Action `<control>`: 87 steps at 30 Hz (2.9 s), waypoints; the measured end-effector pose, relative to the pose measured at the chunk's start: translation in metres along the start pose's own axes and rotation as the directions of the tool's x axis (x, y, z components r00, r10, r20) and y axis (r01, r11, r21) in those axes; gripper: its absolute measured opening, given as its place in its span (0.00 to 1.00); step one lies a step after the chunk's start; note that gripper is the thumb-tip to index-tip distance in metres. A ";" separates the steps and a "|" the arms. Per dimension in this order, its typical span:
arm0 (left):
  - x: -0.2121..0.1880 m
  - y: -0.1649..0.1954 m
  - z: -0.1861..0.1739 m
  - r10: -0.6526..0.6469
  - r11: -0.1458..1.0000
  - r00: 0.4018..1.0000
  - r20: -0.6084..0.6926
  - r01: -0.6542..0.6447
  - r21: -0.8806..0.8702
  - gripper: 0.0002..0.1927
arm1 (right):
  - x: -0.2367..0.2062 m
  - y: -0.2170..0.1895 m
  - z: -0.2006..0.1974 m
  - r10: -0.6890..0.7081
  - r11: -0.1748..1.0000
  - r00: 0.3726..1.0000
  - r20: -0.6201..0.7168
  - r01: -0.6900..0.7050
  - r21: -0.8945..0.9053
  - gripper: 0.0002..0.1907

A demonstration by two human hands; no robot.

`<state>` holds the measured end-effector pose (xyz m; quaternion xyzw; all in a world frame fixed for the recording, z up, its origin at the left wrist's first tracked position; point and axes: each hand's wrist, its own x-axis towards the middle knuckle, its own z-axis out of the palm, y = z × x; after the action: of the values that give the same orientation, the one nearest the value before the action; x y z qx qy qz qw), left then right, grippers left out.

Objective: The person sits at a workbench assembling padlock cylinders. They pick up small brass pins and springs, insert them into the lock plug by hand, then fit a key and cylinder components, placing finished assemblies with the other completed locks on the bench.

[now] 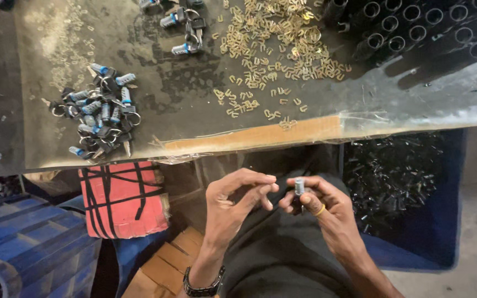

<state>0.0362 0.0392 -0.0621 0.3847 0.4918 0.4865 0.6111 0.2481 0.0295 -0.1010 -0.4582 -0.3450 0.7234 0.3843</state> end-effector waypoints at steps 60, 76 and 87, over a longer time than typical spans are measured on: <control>0.006 -0.007 0.046 0.222 0.923 0.974 0.038 -0.222 0.315 0.09 | -0.012 0.012 -0.020 -0.063 0.997 0.988 -0.141 0.067 0.024 0.14; 0.013 -0.007 0.039 0.054 0.825 0.951 0.303 0.129 -0.550 0.11 | 0.061 -0.141 -0.114 -0.843 0.449 0.418 -0.339 0.200 -0.871 0.07; 0.003 -0.030 0.027 -0.076 0.890 0.974 0.212 0.163 -0.425 0.13 | 0.092 -0.125 -0.177 -0.825 0.508 0.475 -0.305 0.389 -0.768 0.16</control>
<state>0.0691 0.0351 -0.0855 0.2503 0.3315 0.5073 0.7550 0.4159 0.1935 -0.0915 -0.6044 -0.5478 0.1644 0.5546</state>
